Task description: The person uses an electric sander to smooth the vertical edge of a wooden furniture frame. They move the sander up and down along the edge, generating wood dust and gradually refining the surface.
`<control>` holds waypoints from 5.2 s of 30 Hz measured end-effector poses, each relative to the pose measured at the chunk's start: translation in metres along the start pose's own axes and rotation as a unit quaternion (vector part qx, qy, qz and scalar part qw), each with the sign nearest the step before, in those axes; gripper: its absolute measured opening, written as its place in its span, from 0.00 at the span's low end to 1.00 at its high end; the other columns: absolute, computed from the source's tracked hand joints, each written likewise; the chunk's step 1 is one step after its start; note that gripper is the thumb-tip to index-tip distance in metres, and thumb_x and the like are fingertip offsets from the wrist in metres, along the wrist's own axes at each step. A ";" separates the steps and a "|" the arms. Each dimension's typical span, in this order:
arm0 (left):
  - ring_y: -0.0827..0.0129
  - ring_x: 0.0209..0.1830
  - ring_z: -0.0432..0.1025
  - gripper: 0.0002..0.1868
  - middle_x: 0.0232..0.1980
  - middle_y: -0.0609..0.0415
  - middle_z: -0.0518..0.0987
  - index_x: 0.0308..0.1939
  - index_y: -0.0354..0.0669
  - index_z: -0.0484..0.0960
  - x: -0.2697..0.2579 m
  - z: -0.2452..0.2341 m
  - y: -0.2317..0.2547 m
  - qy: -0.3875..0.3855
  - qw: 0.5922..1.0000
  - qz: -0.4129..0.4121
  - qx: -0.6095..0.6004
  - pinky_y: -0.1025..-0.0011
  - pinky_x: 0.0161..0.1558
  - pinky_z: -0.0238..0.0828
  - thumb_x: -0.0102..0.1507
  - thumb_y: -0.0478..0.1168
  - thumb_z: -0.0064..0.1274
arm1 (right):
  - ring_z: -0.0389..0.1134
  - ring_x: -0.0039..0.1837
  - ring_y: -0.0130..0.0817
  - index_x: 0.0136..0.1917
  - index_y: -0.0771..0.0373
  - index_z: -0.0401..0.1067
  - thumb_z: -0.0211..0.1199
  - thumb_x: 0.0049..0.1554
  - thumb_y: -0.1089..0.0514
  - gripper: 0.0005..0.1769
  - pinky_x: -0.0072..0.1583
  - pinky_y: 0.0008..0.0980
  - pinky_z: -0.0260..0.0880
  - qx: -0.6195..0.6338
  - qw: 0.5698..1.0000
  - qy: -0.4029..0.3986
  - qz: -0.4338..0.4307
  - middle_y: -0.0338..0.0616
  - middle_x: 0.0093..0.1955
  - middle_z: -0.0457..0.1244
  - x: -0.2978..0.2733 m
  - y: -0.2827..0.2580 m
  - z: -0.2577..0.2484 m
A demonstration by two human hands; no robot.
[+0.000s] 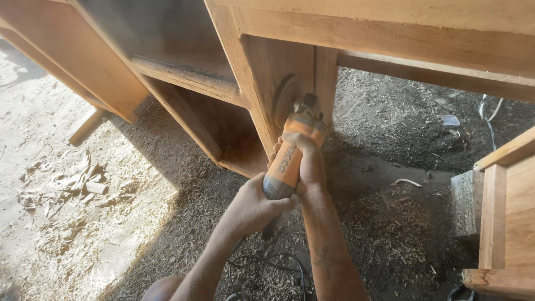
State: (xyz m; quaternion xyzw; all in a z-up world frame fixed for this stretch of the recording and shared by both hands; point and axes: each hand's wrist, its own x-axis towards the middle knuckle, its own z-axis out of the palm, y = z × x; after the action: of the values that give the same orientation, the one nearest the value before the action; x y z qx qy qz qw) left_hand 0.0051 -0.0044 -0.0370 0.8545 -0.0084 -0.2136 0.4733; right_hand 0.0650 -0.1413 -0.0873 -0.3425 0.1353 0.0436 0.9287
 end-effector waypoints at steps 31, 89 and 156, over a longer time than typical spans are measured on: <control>0.68 0.36 0.81 0.31 0.37 0.50 0.85 0.49 0.36 0.80 -0.005 -0.001 -0.007 0.011 0.999 0.051 0.000 0.69 0.42 0.79 0.46 0.49 0.65 | 0.67 0.32 0.37 0.44 0.64 0.68 0.67 0.50 0.51 0.17 0.36 0.38 0.72 0.011 0.999 -0.040 -0.002 0.45 0.34 0.63 -0.001 0.000 0.002; 0.65 0.41 0.82 0.33 0.42 0.47 0.86 0.53 0.37 0.79 0.007 0.020 -0.038 -0.014 1.000 0.001 0.027 0.67 0.47 0.81 0.45 0.46 0.65 | 0.68 0.34 0.35 0.46 0.64 0.68 0.65 0.49 0.52 0.16 0.38 0.38 0.74 0.006 1.000 -0.007 0.029 0.46 0.35 0.64 0.001 0.029 -0.029; 0.65 0.35 0.82 0.30 0.38 0.45 0.86 0.50 0.31 0.79 0.039 0.060 -0.104 -0.054 0.997 -0.037 0.033 0.67 0.43 0.82 0.48 0.45 0.62 | 0.67 0.33 0.35 0.43 0.64 0.69 0.67 0.46 0.53 0.16 0.38 0.39 0.73 0.016 0.993 0.064 0.093 0.46 0.34 0.64 0.027 0.088 -0.106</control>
State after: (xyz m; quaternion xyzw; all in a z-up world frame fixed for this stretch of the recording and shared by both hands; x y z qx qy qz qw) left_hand -0.0012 -0.0038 -0.1634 0.8565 -0.0094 -0.2761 0.4359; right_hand 0.0525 -0.1429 -0.2271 -0.3160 0.2264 0.1060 0.9152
